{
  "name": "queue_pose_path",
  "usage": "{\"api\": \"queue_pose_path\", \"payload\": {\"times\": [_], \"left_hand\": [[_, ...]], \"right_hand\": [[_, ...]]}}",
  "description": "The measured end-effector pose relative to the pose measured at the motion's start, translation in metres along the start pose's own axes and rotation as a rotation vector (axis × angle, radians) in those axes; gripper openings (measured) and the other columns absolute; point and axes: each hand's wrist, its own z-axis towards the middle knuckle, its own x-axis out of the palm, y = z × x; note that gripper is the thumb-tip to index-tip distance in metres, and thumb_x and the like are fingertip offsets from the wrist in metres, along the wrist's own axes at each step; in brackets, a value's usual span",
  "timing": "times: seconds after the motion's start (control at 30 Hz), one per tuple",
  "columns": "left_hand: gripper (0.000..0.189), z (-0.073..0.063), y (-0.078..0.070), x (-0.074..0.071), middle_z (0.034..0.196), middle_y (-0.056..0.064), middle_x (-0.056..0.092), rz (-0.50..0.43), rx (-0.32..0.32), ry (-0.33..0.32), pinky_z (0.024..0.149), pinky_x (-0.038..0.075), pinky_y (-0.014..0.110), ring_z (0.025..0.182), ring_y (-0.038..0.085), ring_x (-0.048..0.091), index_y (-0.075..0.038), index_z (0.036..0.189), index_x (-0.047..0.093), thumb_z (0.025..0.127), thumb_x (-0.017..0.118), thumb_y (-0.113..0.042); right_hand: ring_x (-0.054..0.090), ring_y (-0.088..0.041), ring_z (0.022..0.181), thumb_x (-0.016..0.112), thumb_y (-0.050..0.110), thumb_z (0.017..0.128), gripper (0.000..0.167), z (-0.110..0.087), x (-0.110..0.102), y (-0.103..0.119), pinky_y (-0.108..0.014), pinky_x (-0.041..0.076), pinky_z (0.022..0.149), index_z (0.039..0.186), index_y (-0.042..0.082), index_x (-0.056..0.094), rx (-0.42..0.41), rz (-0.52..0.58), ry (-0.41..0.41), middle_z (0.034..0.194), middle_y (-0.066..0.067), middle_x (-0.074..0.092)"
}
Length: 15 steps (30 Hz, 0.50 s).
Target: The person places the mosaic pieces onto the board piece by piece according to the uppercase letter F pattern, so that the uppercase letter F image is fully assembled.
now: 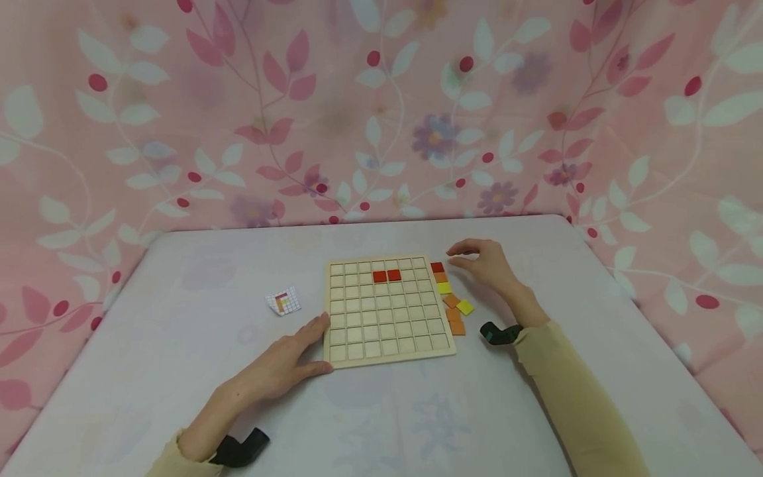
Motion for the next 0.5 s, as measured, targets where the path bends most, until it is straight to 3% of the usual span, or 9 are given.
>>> {"api": "queue_pose_path", "payload": {"times": [0.23,0.5], "left_hand": [[0.087,-0.001,0.000,-0.001,0.164,0.014,0.026,0.005,0.008,-0.002,0.118,0.028,0.055,0.151,0.033,0.024,-0.010,0.159,0.024,0.093,0.069,-0.042],[0.087,0.000,0.001,-0.001,0.164,0.014,0.025,0.002,0.010,-0.003,0.119,0.027,0.055,0.151,0.033,0.023,-0.008,0.159,0.024,0.093,0.069,-0.042]], "right_hand": [[0.063,-0.025,0.106,0.074,0.017,0.092,0.014,0.003,0.010,-0.008,-0.045,0.051,0.097,0.105,0.012,0.075,0.003,-0.014,0.050,0.107,-0.006,0.074],[0.066,-0.028,0.109,0.076,0.012,0.090,0.018,0.001,0.016,-0.009,-0.045,0.054,0.097,0.107,0.007,0.075,-0.032,-0.027,0.045,0.109,-0.010,0.073]]}}
